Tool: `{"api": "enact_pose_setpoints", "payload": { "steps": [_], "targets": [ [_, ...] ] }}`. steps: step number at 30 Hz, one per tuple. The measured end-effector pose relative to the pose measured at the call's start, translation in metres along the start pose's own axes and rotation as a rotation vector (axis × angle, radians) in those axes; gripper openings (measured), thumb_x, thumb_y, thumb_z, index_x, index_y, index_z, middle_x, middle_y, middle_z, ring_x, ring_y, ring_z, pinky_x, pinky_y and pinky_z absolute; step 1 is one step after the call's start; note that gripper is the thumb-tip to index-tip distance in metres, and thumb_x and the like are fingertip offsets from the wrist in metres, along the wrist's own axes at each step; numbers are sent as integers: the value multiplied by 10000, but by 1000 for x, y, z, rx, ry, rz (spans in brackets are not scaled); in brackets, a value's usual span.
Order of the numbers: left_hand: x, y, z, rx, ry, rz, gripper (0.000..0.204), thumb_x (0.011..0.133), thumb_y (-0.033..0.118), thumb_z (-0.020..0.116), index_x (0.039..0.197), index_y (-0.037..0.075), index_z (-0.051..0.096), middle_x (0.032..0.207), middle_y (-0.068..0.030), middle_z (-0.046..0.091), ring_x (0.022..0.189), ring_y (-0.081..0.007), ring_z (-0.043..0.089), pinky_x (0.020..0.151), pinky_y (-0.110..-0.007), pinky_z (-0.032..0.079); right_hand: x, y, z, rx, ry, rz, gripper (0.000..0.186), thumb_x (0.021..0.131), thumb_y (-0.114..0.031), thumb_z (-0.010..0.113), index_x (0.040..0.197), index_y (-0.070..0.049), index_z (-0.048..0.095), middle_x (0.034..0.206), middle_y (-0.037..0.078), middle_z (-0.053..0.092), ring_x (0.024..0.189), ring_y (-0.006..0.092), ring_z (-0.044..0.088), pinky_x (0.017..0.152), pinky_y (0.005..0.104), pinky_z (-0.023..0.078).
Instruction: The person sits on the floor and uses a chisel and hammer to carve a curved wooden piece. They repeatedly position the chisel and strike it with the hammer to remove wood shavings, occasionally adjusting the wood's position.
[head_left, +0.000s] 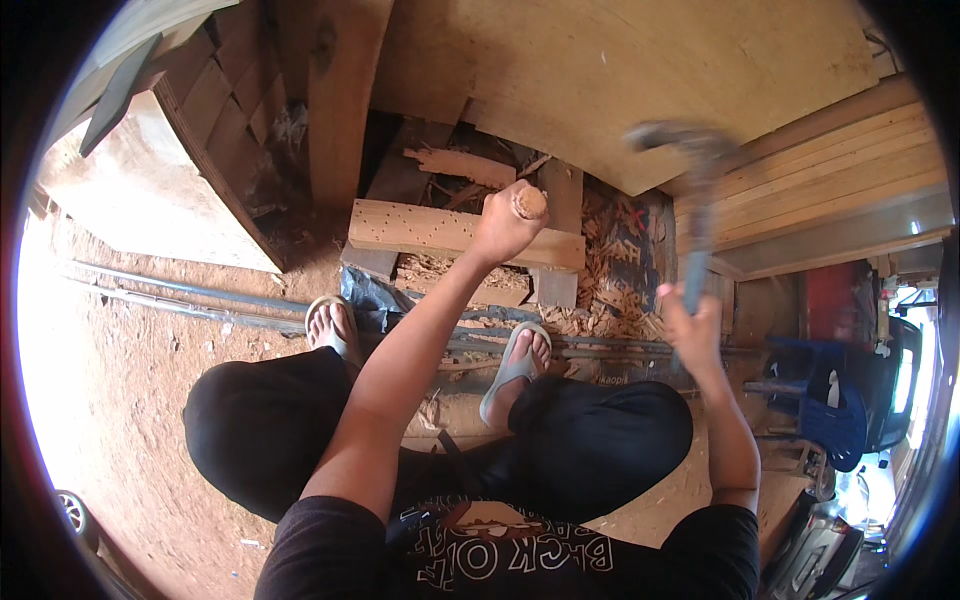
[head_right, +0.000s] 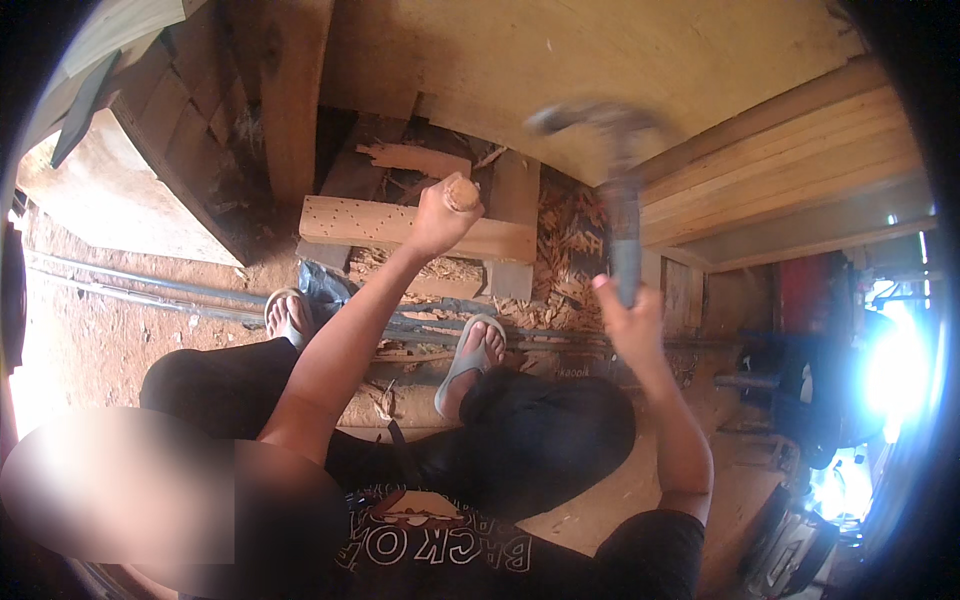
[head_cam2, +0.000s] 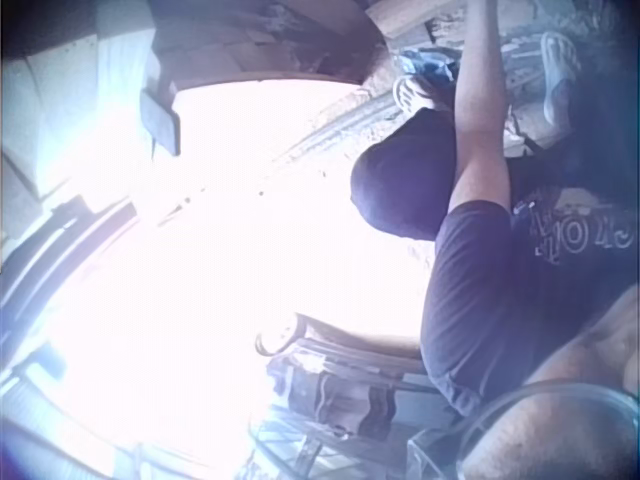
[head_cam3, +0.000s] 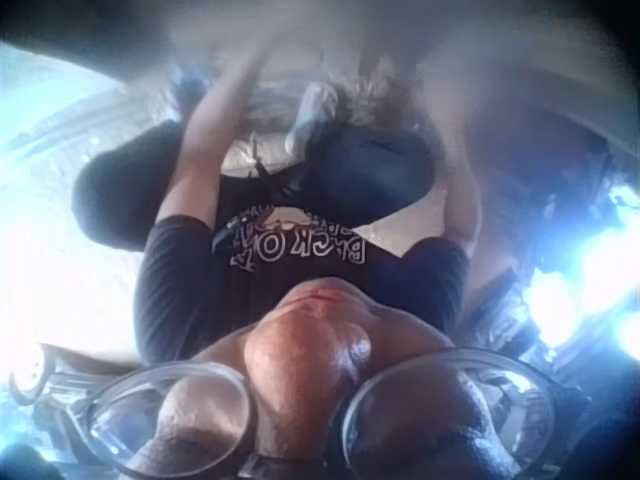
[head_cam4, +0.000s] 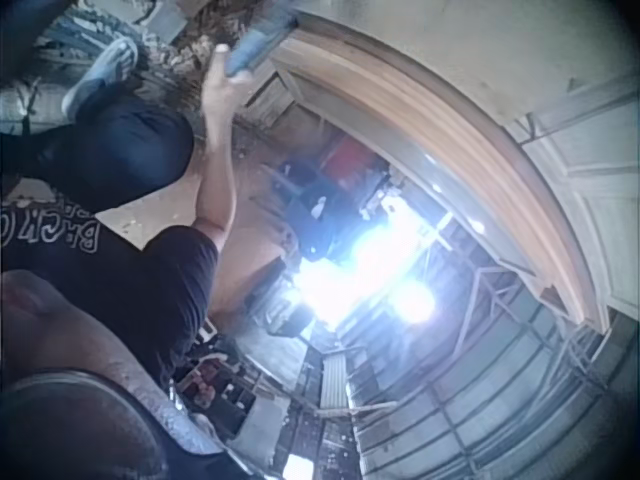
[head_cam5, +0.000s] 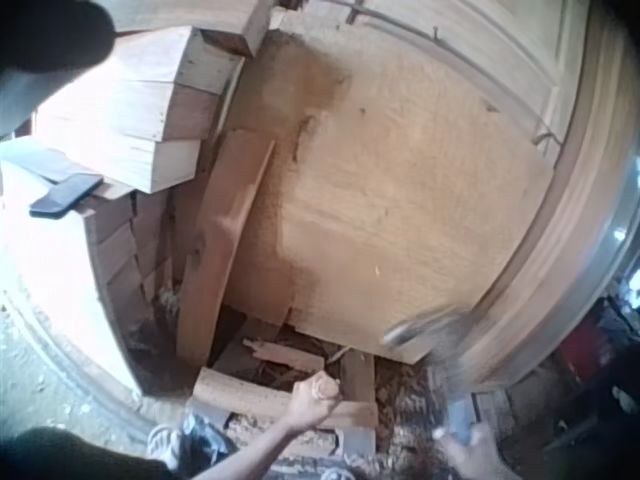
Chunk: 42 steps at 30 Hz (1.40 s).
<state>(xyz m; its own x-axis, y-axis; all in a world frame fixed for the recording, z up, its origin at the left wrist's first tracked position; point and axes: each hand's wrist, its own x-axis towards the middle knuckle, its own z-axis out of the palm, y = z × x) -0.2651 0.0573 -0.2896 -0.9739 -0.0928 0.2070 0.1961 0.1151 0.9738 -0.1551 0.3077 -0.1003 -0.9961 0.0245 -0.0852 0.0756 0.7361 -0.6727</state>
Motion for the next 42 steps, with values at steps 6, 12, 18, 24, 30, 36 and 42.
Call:
{"api": "enact_pose_setpoints", "payload": {
  "steps": [6,12,18,24,30,36,42],
  "targets": [
    [2,3,-1,4,15,69,221,796,134,752,866,-1,592,840,-216,680,796,-409,678,737,-427,538,10,9,-8,-357,-74,73,425,985,-346,746,738,-22,625,579,-4,508,557,100,475,509,356,391],
    [0,-1,0,11,7,20,226,795,135,762,887,-3,608,864,-224,694,841,-424,695,752,-435,545,4,-20,-41,301,24,72,355,992,-311,739,773,-57,623,598,-32,537,527,96,485,504,332,365],
    [-2,1,-3,-21,-20,-22,235,808,157,768,919,-3,637,883,-218,715,873,-406,721,769,-431,555,8,8,11,-423,44,-3,317,1002,-288,707,990,29,720,631,109,623,578,200,593,603,400,484],
    [-2,2,-3,-5,-6,-27,257,791,168,775,906,-12,631,884,-242,704,904,-464,689,782,-460,552,6,-4,-18,-292,97,-54,361,1003,-317,725,779,-58,610,596,-35,496,533,106,483,514,347,376],
    [-5,-4,-2,-81,-16,-22,257,803,170,765,944,-11,649,923,-243,717,938,-451,700,799,-469,558,3,-35,-35,476,153,-116,393,1013,-318,713,722,-92,574,587,-54,485,505,94,464,480,349,352],
    [-5,-2,-2,-18,-40,-24,276,814,187,751,984,-8,655,943,-242,723,956,-447,705,827,-464,565,12,23,21,-591,-35,-48,273,965,-255,733,946,16,703,625,192,539,549,164,558,574,407,469],
    [-6,-3,-3,-48,-21,-22,265,797,180,748,972,0,662,943,-237,729,950,-431,715,829,-467,566,16,3,-20,-117,189,1,309,998,-294,731,845,-45,629,554,9,475,469,92,488,443,337,396]
  ]
}}
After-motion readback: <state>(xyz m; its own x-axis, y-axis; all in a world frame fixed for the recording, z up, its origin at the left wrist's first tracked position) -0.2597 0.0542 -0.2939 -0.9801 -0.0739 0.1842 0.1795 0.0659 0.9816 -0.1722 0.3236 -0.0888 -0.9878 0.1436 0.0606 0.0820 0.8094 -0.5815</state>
